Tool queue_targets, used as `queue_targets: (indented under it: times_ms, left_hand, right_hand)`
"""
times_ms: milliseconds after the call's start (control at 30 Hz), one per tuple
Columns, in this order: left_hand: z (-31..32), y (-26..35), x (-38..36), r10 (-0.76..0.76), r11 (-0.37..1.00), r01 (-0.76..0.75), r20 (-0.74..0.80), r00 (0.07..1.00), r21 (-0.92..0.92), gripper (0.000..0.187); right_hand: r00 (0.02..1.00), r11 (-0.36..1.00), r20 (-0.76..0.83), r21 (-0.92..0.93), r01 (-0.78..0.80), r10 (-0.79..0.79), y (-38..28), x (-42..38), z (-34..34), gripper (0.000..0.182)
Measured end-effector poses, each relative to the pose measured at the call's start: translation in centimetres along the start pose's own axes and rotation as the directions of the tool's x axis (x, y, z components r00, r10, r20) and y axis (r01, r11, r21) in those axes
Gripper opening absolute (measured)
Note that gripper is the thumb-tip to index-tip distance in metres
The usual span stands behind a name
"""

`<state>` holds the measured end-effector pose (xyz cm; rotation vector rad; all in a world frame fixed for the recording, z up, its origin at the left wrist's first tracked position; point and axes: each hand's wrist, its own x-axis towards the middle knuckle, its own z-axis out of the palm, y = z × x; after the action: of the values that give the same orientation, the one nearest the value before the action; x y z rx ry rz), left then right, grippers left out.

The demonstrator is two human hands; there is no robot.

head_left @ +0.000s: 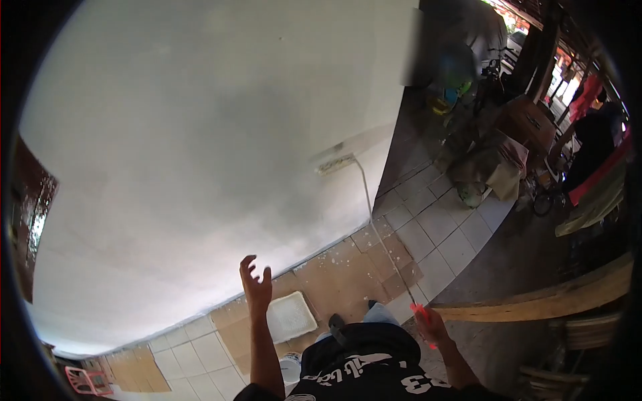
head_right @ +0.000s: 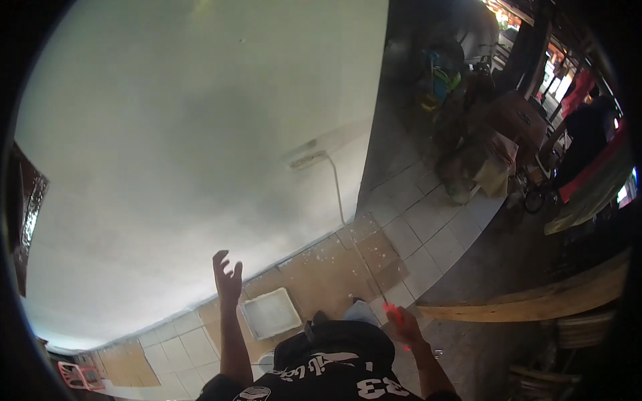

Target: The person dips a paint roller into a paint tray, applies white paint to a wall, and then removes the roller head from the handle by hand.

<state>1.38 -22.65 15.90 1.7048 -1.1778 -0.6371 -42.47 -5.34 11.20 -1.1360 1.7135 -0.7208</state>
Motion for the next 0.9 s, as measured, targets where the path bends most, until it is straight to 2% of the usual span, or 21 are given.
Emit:
queue_targets:
  times_ms: [33, 133, 233, 300, 333, 433, 500, 633, 700, 800, 900]
  left_hand:
    - [-0.1, -0.1, -0.4, -0.026, 0.999, 0.026, 0.012, 1.000, 0.037, 0.060]
    - [0.1, -0.7, -1.0, -0.145, 0.989, 0.146, -0.057, 0.988, 0.013, 0.068]
    - [0.5, -3.3, -1.2, -0.211, 0.976, 0.215, -0.098, 0.973, 0.038, 0.070]
    - [1.0, -6.6, -1.9, -0.283, 0.957, 0.287, -0.096, 0.954, 0.033, 0.070]
    - [1.5, -5.9, -1.7, -0.317, 0.947, 0.321, -0.095, 0.944, 0.029, 0.071]
    - [2.4, -5.4, -2.9, -0.466, 0.885, 0.466, -0.071, 0.882, -0.016, 0.068]
    - [3.1, -3.6, -3.0, -0.526, 0.848, 0.519, -0.047, 0.849, -0.108, 0.067]
    - [1.5, -4.6, 0.9, -0.448, 0.890, 0.432, -0.108, 0.887, -0.145, 0.068]
    - [-0.2, -4.1, 3.9, -0.424, 0.896, 0.392, -0.137, 0.895, -0.209, 0.070]
    - [-1.1, -0.8, 6.5, -0.408, 0.902, 0.367, -0.173, 0.896, -0.227, 0.075]
    - [-0.7, -0.2, 7.1, -0.403, 0.902, 0.364, -0.152, 0.902, -0.232, 0.074]
  right_hand:
    - [1.000, 1.000, -0.018, 0.008, 0.018, -0.018, -0.6, 0.9, -0.1, 0.040]
    - [0.987, 0.937, 0.077, 0.310, -0.159, 0.142, -3.9, 4.7, -1.3, 0.042]
    - [1.000, 0.963, 0.011, 0.268, -0.019, 0.017, -2.3, 9.7, -1.8, 0.044]
    - [1.000, 0.955, 0.021, 0.298, -0.008, 0.002, -2.6, 10.3, -2.6, 0.044]
    - [1.000, 0.950, 0.023, 0.313, -0.002, -0.006, -2.6, 10.8, -3.0, 0.044]
    - [0.967, 0.962, -0.114, 0.128, 0.242, -0.228, -0.7, 15.4, -2.4, 0.047]
    - [0.954, 0.948, -0.123, 0.129, 0.289, -0.274, -2.0, 16.5, -3.3, 0.048]
    - [0.946, 0.932, -0.116, 0.169, 0.320, -0.304, -7.6, 17.2, -6.1, 0.050]
    - [0.911, 0.900, -0.141, 0.160, 0.406, -0.387, -12.4, 18.3, -7.8, 0.052]
    - [0.979, 0.890, 0.066, 0.430, 0.149, -0.195, -18.3, 18.7, -10.4, 0.048]
    - [0.957, 0.921, -0.027, 0.266, 0.286, -0.289, -12.6, 21.7, -9.1, 0.050]
